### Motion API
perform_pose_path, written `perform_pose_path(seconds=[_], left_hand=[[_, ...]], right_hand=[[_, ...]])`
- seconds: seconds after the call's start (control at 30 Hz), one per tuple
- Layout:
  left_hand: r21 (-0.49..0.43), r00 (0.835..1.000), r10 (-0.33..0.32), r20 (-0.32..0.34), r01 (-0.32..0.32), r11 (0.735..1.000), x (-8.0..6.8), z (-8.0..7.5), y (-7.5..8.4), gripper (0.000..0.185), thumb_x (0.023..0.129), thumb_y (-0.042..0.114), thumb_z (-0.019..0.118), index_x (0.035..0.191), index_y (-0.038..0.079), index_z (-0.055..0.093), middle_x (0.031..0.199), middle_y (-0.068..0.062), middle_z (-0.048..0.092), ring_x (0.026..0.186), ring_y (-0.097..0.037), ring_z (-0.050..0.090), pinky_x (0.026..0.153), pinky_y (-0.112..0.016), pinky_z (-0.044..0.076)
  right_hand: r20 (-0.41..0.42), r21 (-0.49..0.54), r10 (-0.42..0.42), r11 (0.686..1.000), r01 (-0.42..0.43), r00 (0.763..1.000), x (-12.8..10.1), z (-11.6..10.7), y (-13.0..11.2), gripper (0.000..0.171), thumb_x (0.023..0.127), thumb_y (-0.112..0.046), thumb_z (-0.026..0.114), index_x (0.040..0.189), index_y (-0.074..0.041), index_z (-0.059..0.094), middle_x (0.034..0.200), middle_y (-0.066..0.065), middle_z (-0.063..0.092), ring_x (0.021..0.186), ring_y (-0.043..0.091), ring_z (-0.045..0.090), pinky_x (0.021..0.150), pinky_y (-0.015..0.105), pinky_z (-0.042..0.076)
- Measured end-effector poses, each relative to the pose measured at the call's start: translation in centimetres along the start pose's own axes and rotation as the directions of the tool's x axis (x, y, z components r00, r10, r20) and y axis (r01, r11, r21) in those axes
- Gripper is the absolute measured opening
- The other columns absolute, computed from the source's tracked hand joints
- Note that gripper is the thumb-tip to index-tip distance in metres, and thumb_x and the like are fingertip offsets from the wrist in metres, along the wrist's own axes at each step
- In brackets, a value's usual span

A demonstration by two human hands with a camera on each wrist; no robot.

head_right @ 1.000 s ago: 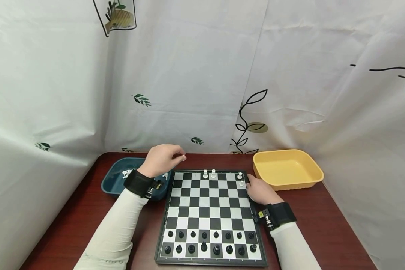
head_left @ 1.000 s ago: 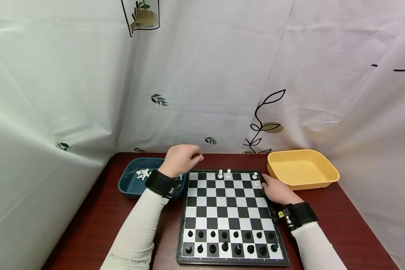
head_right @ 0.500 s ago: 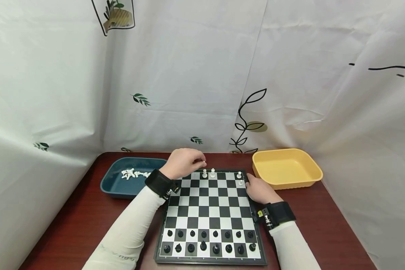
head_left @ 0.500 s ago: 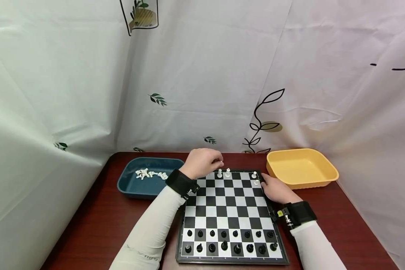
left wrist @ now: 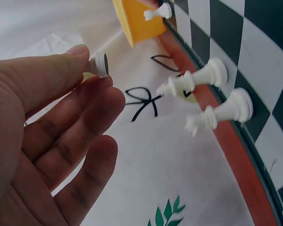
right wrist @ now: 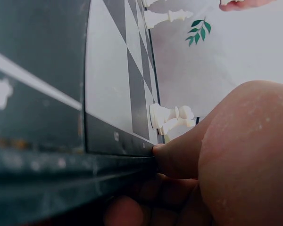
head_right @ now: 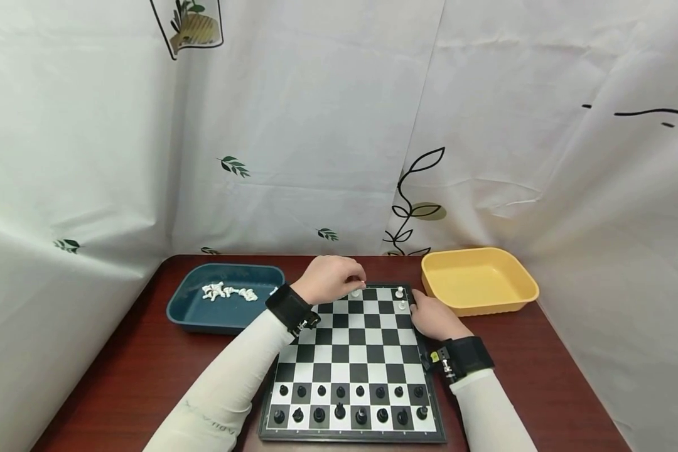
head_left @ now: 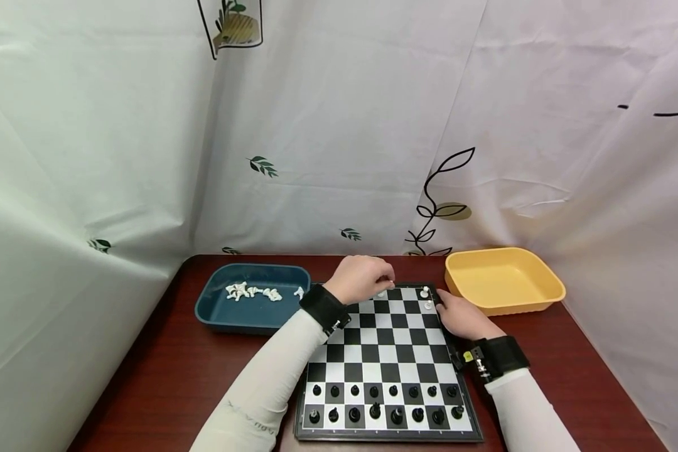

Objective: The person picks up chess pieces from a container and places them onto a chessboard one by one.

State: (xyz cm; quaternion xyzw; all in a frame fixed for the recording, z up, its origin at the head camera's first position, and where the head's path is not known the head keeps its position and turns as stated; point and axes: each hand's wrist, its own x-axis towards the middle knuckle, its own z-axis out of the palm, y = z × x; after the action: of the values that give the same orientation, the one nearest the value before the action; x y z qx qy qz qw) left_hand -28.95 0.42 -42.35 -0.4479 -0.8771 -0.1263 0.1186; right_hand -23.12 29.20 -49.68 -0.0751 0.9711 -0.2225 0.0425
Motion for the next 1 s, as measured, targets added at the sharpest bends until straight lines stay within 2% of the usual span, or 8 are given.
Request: perform_pose_path(seconds=[0.47,0.77,1.0], left_hand=[[0.017,0.998,0.038,0.045,-0.039,0.999,1.5,2.3,1.9,0.009,0.108,0.031,0.078,0.109,0.029,0.087,0.101,0.013,0.074,0.085,-0.002,0.064,0.070,-0.021,0.049],[-0.069,0.995,-0.005,0.101,0.012,0.998,2.4,3.2,2.1,0.014,0.107,0.029,0.079,0.117,0.024,0.087,0.112,0.011,0.079,0.096,-0.005,0.069,0.078,-0.023,0.054],[-0.092,0.989,-0.019,0.150,0.033,0.995,3.1,4.6,2.3,0.012,0.106,0.031,0.080,0.116,0.028,0.086,0.114,0.014,0.079,0.098,-0.003,0.070,0.081,-0.023,0.054]], right_hand=[[0.007,0.008,0.019,1.000,-0.019,1.000,-0.1,-0.3,-0.6,0.052,0.115,-0.013,0.048,0.157,0.016,0.046,0.151,0.038,0.059,0.135,0.051,0.063,0.112,0.067,0.048],[0.033,0.009,0.034,0.999,-0.034,0.999,-0.1,-0.2,-0.5,0.053,0.115,-0.011,0.046,0.159,0.017,0.042,0.153,0.038,0.056,0.136,0.049,0.062,0.113,0.067,0.047],[0.017,0.008,0.030,1.000,-0.031,0.999,-0.1,-0.2,-0.4,0.052,0.115,-0.012,0.047,0.159,0.016,0.045,0.152,0.037,0.059,0.134,0.049,0.064,0.112,0.066,0.049]])
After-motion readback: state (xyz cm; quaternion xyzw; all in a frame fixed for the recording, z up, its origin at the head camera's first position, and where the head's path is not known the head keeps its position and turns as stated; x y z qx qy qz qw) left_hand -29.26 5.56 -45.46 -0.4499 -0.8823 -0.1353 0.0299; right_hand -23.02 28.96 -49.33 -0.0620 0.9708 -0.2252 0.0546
